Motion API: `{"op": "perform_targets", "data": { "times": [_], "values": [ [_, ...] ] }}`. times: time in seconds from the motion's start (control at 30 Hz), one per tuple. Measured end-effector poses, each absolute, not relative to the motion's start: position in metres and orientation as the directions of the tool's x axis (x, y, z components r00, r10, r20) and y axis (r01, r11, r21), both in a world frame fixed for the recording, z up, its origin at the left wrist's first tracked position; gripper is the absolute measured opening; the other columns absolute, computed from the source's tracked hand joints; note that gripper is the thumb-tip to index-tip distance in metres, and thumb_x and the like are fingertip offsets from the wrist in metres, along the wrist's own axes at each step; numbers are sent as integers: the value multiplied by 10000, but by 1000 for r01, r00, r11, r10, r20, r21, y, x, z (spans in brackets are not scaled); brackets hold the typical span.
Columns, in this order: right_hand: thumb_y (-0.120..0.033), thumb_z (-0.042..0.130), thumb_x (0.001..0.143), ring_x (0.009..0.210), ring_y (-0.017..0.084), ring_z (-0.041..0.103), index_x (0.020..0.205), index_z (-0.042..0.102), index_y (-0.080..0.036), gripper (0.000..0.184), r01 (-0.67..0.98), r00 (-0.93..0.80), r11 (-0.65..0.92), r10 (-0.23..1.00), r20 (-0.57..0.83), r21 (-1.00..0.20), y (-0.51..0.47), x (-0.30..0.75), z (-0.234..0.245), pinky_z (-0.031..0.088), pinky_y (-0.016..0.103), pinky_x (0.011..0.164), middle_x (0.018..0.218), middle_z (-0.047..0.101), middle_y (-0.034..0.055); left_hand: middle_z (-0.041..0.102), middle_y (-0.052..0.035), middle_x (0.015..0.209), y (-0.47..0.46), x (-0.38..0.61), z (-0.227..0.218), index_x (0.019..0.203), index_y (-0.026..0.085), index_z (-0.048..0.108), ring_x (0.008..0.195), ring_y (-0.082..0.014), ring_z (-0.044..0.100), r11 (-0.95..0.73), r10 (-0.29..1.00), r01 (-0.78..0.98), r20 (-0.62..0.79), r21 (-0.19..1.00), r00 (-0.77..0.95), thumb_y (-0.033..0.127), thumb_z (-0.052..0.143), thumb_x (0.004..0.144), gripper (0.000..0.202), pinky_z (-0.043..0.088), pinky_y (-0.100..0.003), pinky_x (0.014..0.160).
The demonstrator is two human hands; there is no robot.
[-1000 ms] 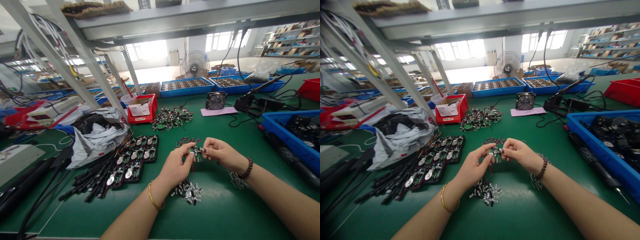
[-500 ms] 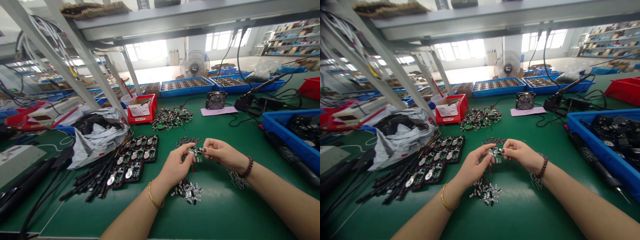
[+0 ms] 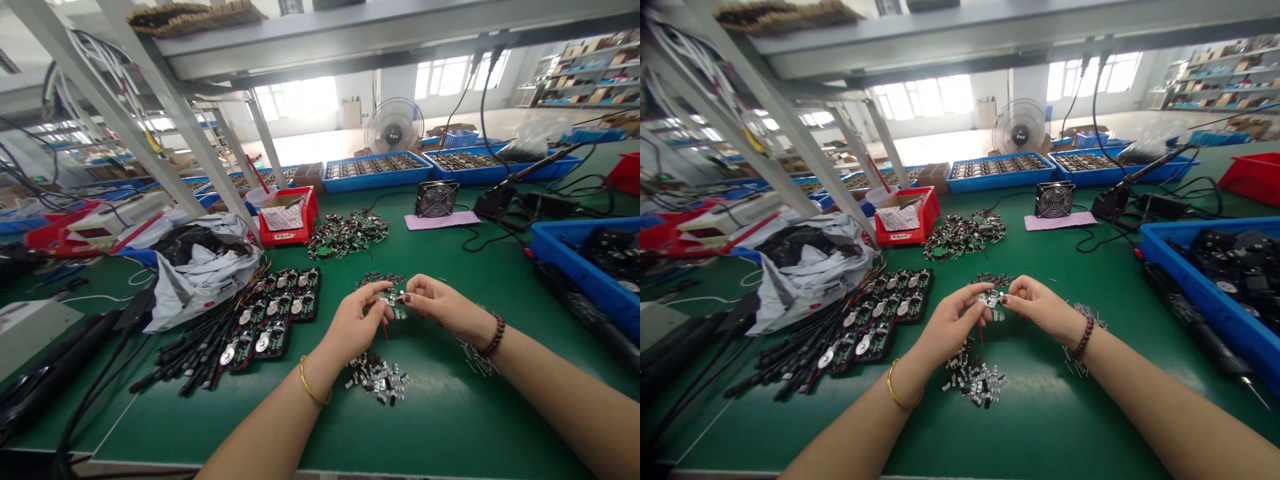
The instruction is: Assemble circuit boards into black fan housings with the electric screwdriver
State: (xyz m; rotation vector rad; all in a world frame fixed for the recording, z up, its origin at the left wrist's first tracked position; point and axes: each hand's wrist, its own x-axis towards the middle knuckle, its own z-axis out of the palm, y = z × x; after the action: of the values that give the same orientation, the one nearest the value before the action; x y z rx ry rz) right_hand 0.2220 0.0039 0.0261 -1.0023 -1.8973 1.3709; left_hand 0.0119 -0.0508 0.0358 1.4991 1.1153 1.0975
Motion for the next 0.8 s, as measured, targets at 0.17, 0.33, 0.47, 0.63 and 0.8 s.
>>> {"op": "perform_targets", "data": {
  "times": [0.17, 0.33, 0.47, 0.63, 0.8],
  "values": [
    [-434, 541, 983, 997, 278, 555, 1218, 613, -193, 344, 452, -533, 476, 822, 200, -754, 4, 219, 20, 473, 474, 936, 1076, 573, 105, 709, -29, 774, -38, -5, 46, 1301, 85, 634, 682, -135, 631, -177, 973, 86, 187, 981, -135, 293, 620, 904, 448, 529, -263, 727],
    [-241, 600, 967, 1058, 337, 507, 1406, 622, -201, 441, 584, -639, 650, 738, 219, -487, -3, 198, 10, 434, 566, 1011, 1130, 538, 143, 704, -23, 744, -30, -15, 49, 1279, 75, 645, 650, -131, 624, -194, 946, 121, 219, 973, -241, 256, 602, 900, 421, 518, -247, 671],
    [-278, 644, 993, 1044, 335, 516, 1501, 548, -213, 521, 613, -698, 716, 689, 195, -335, -6, 184, 4, 460, 566, 998, 1132, 533, 144, 705, -21, 762, -33, -10, 47, 1291, 99, 649, 667, -126, 627, -209, 952, 130, 232, 969, -197, 249, 595, 918, 405, 524, -242, 692],
    [-251, 640, 1010, 1047, 337, 539, 1415, 614, -200, 410, 592, -763, 776, 626, 160, -216, -2, 173, 5, 479, 537, 980, 1168, 563, 155, 698, -25, 776, -36, -6, 42, 1320, 95, 633, 665, -125, 614, -229, 957, 147, 251, 962, -147, 234, 563, 933, 417, 510, -231, 664],
    [-74, 501, 1019, 1041, 314, 563, 1101, 696, -101, 213, 561, -804, 805, 585, 107, -191, 5, 168, 13, 463, 479, 994, 1106, 620, 170, 707, -38, 792, -35, -7, 41, 1325, 83, 629, 681, -130, 612, -266, 948, 185, 292, 946, -130, 210, 538, 948, 408, 505, -242, 696]
  ]
}}
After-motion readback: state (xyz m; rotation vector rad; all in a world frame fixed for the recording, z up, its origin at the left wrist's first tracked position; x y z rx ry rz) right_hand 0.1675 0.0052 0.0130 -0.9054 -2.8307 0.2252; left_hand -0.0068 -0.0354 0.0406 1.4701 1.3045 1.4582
